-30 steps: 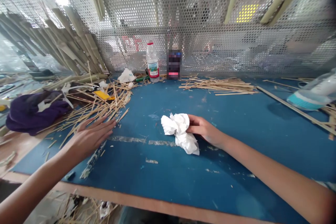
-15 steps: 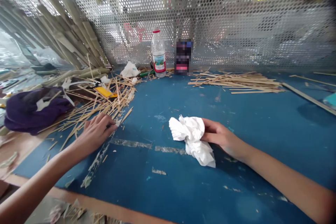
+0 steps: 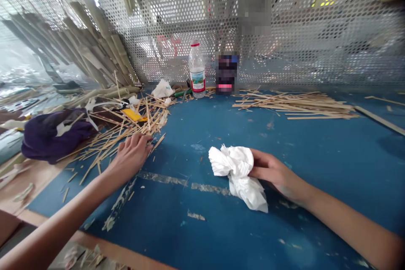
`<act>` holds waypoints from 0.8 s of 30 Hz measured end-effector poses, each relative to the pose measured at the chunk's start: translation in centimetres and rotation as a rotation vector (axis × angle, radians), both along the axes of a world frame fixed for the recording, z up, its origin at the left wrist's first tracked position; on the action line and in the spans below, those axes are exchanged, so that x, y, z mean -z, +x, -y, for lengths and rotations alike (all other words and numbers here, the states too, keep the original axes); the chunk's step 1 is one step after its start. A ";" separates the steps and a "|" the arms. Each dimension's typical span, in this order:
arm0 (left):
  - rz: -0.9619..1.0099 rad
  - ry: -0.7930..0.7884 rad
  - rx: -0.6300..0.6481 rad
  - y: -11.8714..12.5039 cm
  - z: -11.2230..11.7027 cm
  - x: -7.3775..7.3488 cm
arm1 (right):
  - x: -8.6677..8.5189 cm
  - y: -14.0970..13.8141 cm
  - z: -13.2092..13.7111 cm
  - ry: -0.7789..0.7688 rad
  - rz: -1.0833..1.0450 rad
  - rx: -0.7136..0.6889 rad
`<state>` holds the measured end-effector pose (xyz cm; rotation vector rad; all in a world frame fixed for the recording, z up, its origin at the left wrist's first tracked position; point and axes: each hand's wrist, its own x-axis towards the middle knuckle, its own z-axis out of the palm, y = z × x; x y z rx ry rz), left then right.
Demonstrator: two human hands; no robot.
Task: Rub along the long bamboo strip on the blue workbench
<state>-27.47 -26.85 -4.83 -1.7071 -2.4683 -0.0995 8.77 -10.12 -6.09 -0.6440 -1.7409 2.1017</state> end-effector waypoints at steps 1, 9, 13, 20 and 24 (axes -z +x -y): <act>-0.019 -0.005 -0.008 0.1 -0.1 -0.1 | 0.0 0.0 0.0 -0.006 -0.010 0.003; -0.011 0.040 0.016 0.7 0.9 -1.3 | -0.2 -0.3 -0.3 -0.081 -0.068 0.010; 0.221 0.052 0.076 0.6 2.8 -2.0 | -0.3 -0.2 -0.2 -0.040 -0.044 0.018; 0.173 0.053 0.137 0.1 2.3 -1.1 | -0.6 -0.3 0.2 0.012 -0.036 0.002; 0.130 0.031 0.161 -0.3 0.9 -0.7 | -0.6 -0.2 0.2 0.049 -0.022 -0.010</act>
